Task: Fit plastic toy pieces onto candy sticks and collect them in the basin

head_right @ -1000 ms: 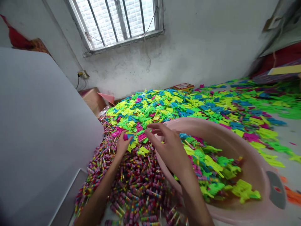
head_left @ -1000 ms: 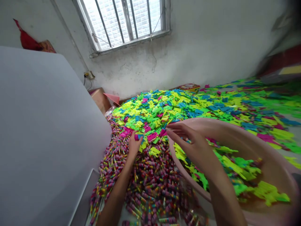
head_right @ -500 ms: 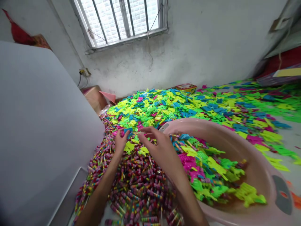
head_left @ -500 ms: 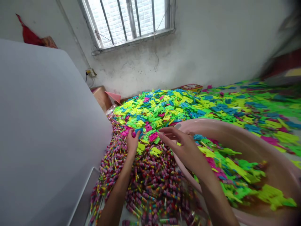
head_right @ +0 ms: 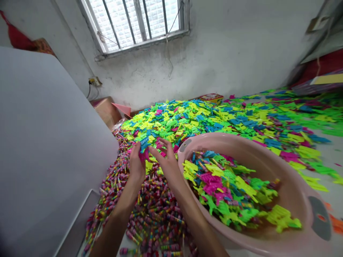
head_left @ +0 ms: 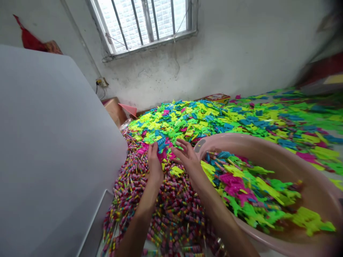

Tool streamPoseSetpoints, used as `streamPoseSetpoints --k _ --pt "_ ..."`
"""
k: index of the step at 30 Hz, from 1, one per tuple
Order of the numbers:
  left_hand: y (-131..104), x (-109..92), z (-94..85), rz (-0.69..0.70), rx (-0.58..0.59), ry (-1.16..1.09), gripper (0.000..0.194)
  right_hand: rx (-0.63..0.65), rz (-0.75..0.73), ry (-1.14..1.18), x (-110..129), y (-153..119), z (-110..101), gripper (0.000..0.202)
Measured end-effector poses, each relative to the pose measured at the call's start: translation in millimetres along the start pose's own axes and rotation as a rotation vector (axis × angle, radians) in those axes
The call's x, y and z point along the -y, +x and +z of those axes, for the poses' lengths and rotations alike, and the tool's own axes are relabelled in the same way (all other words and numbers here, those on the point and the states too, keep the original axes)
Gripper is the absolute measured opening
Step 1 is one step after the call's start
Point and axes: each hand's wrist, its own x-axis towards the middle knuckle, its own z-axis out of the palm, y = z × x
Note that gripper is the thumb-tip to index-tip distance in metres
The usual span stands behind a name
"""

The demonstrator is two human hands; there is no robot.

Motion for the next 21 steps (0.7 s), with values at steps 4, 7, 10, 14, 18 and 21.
streamPoseSetpoints --k 4,7,10,14,18,21 --pt "-21.1 -19.5 13.3 0.114 0.083 0.196 0.036 -0.072 0.253 0.381 -19.4 3.0 18.2 0.038" --pt "-9.3 -19.0 2.3 0.190 0.098 0.415 0.034 -0.146 0.285 0.483 -27.4 8.2 21.0 0.024" --pt "21.4 -3.0 -30.7 0.181 0.026 0.669 0.033 -0.195 0.294 0.515 -28.2 11.9 16.8 0.022" --pt "50.3 35.7 -81.9 0.079 -0.074 1.024 0.050 -0.173 0.324 0.521 -23.4 10.9 12.7 0.026" --pt "49.3 73.5 -105.0 0.068 -0.037 1.249 0.048 -0.097 0.368 0.510 -22.1 6.8 15.3 0.033" --pt "46.9 89.8 -104.2 0.097 -0.018 1.340 0.041 -0.059 0.394 0.509 -24.3 4.4 16.8 0.039"
